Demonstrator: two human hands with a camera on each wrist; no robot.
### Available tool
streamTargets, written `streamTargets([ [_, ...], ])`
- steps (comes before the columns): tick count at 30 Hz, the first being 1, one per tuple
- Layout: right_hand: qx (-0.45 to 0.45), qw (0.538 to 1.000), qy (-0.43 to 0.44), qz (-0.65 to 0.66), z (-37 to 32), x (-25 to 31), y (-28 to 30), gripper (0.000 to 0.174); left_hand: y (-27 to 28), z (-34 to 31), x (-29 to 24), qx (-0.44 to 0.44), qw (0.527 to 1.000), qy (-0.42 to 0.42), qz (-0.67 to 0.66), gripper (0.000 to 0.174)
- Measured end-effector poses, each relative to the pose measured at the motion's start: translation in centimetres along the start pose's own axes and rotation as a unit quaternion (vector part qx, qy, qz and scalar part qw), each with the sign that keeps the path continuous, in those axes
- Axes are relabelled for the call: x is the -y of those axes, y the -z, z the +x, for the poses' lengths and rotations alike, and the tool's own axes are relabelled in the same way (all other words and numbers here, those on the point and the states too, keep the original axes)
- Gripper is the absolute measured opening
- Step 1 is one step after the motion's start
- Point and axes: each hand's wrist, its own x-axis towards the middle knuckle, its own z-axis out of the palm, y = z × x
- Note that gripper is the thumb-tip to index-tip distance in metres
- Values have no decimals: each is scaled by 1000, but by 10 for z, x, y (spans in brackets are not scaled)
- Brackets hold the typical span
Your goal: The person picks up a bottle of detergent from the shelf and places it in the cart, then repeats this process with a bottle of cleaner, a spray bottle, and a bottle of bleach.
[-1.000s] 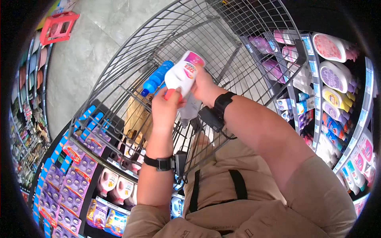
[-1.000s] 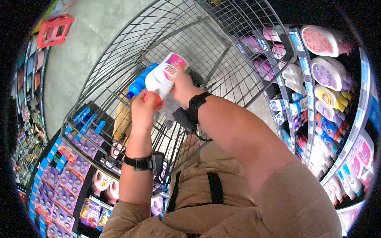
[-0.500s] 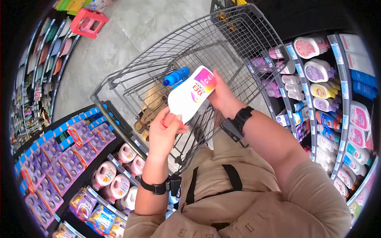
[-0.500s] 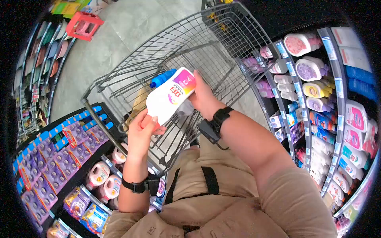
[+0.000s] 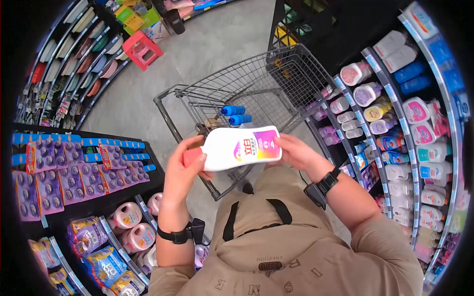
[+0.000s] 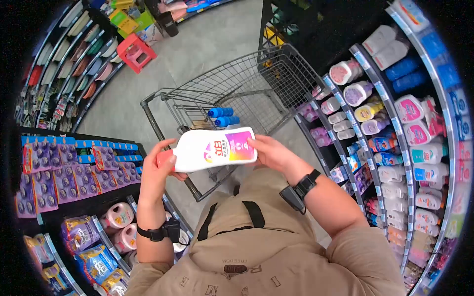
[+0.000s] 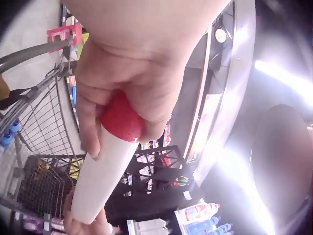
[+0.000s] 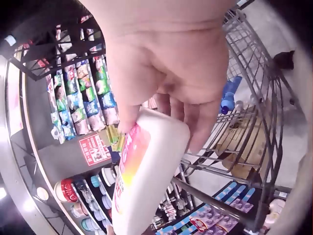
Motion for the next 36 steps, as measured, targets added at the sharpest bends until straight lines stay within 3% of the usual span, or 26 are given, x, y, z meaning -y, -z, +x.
streamTargets([
  [3,25,999,19,-36,-46,-16,-17,51,-4,-21,-9,-49,997,-57,19,44],
  [9,11,993,67,-94,-131,-45,-67,57,-33,-39,-4,37,989,-137,-49,62],
  [12,-20,986,100,-130,-159,-46,-100,57,-69,-51,-2,83,985,-127,-79,69],
  [13,-33,983,121,-136,-164,-48,-107,56,-79,-58,-6,128,982,-96,-102,67],
  [16,-53,972,158,-165,-185,-38,-127,54,-110,-64,-2,177,971,-135,-84,65],
  [21,-75,960,214,-165,-210,-56,-112,50,-142,-70,-9,207,969,-115,-64,57],
  [23,-78,970,164,-162,-226,-58,-109,49,-154,-67,-7,205,975,-69,-42,56],
  [28,-86,970,154,-169,-273,-70,-81,50,-203,-87,-2,264,962,-71,32,57],
  [33,-248,941,209,-97,-328,-78,-51,47,-266,-115,13,347,926,-96,116,70],
  [36,-278,924,255,-59,-370,-87,-29,46,-309,-133,23,400,897,-98,162,73],
])
